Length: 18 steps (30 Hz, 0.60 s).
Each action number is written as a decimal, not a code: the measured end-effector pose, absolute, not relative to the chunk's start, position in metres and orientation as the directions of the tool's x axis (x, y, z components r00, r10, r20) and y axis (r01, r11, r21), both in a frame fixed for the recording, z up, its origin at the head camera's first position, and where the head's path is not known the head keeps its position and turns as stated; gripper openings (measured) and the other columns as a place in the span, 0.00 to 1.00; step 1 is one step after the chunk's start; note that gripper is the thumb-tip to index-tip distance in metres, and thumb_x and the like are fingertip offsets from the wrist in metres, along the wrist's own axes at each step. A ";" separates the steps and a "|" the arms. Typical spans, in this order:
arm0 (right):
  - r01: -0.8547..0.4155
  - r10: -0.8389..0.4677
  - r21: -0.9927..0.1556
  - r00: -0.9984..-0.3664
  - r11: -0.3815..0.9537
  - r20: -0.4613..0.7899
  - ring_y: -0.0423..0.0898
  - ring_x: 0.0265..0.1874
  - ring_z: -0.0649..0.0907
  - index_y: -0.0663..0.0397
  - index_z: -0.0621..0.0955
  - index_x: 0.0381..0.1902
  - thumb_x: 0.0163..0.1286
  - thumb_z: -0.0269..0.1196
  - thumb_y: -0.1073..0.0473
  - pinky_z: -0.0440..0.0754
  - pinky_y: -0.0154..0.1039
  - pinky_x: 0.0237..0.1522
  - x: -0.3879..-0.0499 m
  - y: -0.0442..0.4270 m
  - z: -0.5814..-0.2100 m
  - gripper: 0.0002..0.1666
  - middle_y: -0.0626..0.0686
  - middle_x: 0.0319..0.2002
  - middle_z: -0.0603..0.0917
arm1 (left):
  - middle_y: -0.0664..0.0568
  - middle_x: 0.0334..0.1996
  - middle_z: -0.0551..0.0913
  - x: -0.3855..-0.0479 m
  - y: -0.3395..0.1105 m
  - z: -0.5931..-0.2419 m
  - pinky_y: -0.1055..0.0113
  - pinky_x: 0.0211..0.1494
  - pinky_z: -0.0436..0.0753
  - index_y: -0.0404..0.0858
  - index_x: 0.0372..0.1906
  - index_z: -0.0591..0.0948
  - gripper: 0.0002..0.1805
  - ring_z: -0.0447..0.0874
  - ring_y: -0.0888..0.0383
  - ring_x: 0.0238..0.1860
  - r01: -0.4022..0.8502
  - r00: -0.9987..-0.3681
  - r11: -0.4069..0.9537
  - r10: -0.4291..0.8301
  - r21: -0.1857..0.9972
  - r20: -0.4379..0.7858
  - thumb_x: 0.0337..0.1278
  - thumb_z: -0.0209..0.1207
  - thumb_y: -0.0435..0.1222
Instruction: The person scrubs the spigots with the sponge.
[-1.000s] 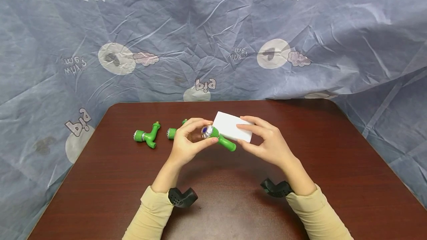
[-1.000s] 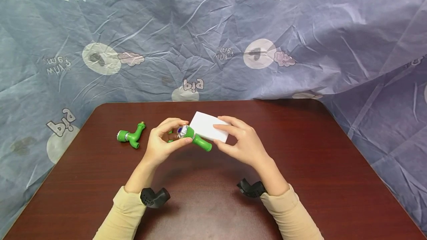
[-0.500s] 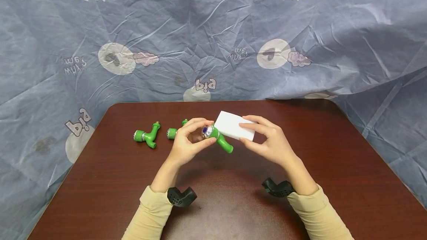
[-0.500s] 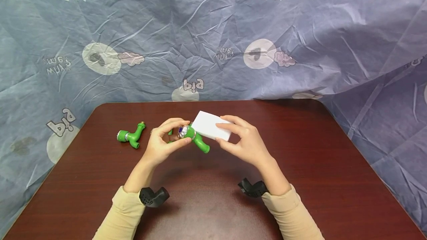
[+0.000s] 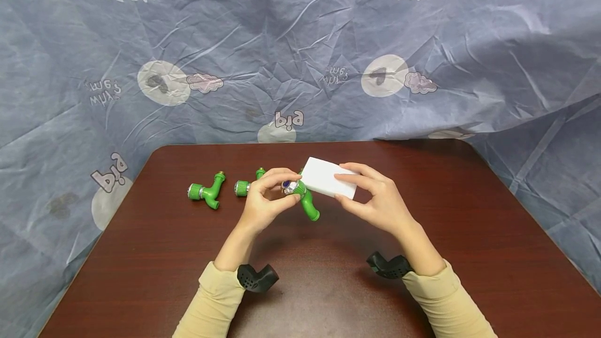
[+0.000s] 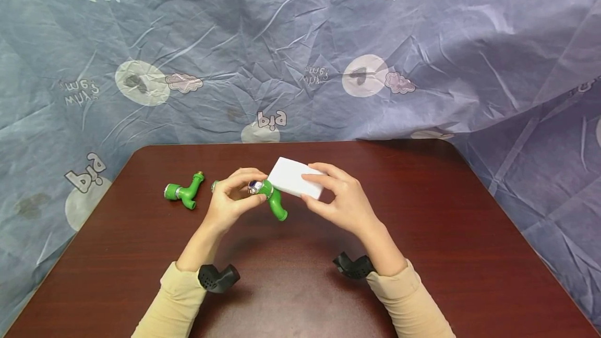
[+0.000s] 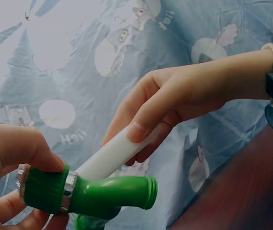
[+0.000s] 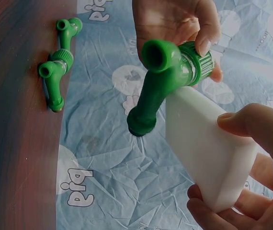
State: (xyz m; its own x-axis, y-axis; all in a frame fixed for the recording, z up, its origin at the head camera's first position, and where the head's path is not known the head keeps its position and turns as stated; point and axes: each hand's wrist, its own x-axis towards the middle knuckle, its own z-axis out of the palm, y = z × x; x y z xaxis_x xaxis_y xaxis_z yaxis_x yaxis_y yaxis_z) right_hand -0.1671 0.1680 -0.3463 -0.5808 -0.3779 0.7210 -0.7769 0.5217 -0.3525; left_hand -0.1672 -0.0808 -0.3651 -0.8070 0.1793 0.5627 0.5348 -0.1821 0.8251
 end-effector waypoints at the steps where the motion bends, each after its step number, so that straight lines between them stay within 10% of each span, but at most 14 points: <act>1: -0.778 -0.375 -0.351 -0.578 0.521 0.724 0.49 0.46 0.81 0.52 0.85 0.43 0.47 0.72 0.62 0.72 0.26 0.47 -0.167 0.168 -0.346 0.21 0.52 0.49 0.81 | 0.36 0.45 0.77 -0.167 -0.081 -0.365 0.66 0.46 0.79 0.22 0.42 0.80 0.18 0.77 0.55 0.46 0.540 -0.803 -0.182 0.181 0.822 0.567 0.38 0.63 0.17; 18: -0.777 -0.347 -0.361 -0.575 0.516 0.741 0.48 0.46 0.81 0.51 0.85 0.43 0.46 0.72 0.63 0.73 0.26 0.47 -0.167 0.166 -0.346 0.21 0.52 0.48 0.81 | 0.45 0.47 0.79 -0.169 -0.078 -0.367 0.66 0.48 0.79 0.18 0.46 0.77 0.19 0.78 0.55 0.48 0.529 -0.797 -0.284 0.156 0.800 0.583 0.44 0.64 0.18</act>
State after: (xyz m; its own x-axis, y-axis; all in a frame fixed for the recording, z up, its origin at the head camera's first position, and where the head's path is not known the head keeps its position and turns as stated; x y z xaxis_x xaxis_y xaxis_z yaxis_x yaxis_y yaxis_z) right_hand -0.1667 0.1663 -0.3459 -0.5749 -0.3466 0.7412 -0.7768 0.5158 -0.3613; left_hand -0.1694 -0.0783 -0.3670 -0.7974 0.1560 0.5829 0.5292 -0.2835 0.7997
